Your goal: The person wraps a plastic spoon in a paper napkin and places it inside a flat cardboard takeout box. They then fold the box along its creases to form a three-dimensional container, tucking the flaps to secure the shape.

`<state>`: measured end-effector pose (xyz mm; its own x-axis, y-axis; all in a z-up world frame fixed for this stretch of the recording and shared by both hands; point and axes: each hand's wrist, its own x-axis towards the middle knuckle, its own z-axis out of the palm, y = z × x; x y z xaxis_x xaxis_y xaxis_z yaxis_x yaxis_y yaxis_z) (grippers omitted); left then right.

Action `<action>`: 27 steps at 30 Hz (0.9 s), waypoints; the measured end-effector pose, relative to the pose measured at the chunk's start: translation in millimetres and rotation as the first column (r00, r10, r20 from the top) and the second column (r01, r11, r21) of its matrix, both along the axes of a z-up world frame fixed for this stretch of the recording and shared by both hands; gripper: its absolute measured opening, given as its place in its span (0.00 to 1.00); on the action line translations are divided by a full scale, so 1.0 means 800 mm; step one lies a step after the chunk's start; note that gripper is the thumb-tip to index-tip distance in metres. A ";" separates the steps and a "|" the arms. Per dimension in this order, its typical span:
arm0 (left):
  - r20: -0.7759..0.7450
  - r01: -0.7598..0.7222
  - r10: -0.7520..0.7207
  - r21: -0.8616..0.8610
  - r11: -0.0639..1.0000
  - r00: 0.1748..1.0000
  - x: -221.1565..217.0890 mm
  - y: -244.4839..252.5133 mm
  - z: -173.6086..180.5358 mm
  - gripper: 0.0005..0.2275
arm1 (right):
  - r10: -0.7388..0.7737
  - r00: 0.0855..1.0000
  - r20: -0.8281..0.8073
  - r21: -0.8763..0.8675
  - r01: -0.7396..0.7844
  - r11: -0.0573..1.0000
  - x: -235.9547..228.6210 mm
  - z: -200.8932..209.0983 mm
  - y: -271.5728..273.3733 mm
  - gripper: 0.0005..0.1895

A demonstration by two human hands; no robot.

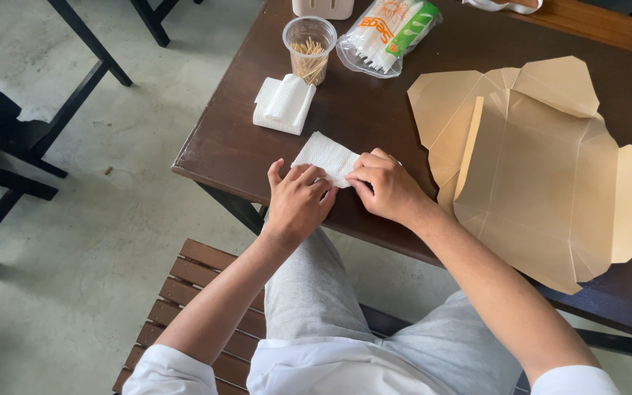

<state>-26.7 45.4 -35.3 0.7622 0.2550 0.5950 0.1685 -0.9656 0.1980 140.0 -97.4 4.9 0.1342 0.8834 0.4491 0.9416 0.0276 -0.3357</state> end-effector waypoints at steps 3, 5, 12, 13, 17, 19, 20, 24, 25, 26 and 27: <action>-0.020 -0.005 0.005 -0.009 1.000 1.000 0.001 0.000 0.002 0.09 | 0.015 0.999 -0.050 -0.061 -0.018 0.998 -0.004 0.016 -0.012 0.07; -0.009 -0.020 0.020 -0.053 0.998 1.000 0.002 -0.002 0.005 0.09 | -0.001 1.000 -0.020 -0.034 0.001 0.999 -0.009 0.019 -0.011 0.05; -0.029 -0.120 0.117 -0.297 0.947 0.993 0.004 -0.012 0.025 0.08 | -0.102 0.993 -0.055 0.043 0.104 0.994 -0.003 -0.018 0.006 0.07; -0.029 -0.121 0.117 -0.297 0.947 0.993 0.004 -0.013 0.028 0.08 | -0.102 0.993 -0.056 0.043 0.104 0.994 -0.001 -0.020 0.008 0.07; -0.086 -0.162 0.139 -0.403 0.901 0.987 0.008 -0.013 0.037 0.08 | -0.156 0.979 -0.131 -0.034 0.153 0.988 -0.003 -0.012 0.014 0.03; -0.103 -0.175 0.144 -0.424 0.889 0.984 0.010 -0.013 0.037 0.08 | -0.177 0.969 -0.174 -0.074 0.166 0.983 -0.005 -0.004 0.015 0.03; -0.116 -0.185 0.149 -0.432 0.883 0.982 0.011 -0.013 0.034 0.08 | -0.184 0.964 -0.189 -0.105 0.167 0.980 -0.004 -0.003 0.014 0.05; -0.137 -0.163 0.114 -0.436 0.885 0.984 0.006 -0.009 0.038 0.10 | -0.168 0.975 -0.143 -0.146 0.147 0.978 -0.002 -0.006 0.013 0.08; -0.135 -0.163 0.114 -0.437 0.885 0.984 0.005 -0.009 0.037 0.10 | -0.168 0.976 -0.141 -0.147 0.147 0.978 -0.004 -0.004 0.012 0.08; -0.141 -0.144 0.095 -0.400 0.905 0.985 0.004 -0.009 0.036 0.07 | -0.166 0.978 -0.124 -0.142 0.148 0.979 -0.007 -0.001 0.011 0.08; -0.147 -0.127 0.078 -0.362 0.924 0.986 0.003 -0.008 0.035 0.05 | -0.162 0.981 -0.107 -0.137 0.147 0.980 -0.009 0.002 0.011 0.08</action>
<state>-24.3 39.3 -7.0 0.7835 0.5180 0.3432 0.3100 -0.8045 0.5066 132.9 -88.7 6.4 0.3189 0.8966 0.3072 0.8849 -0.1656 -0.4353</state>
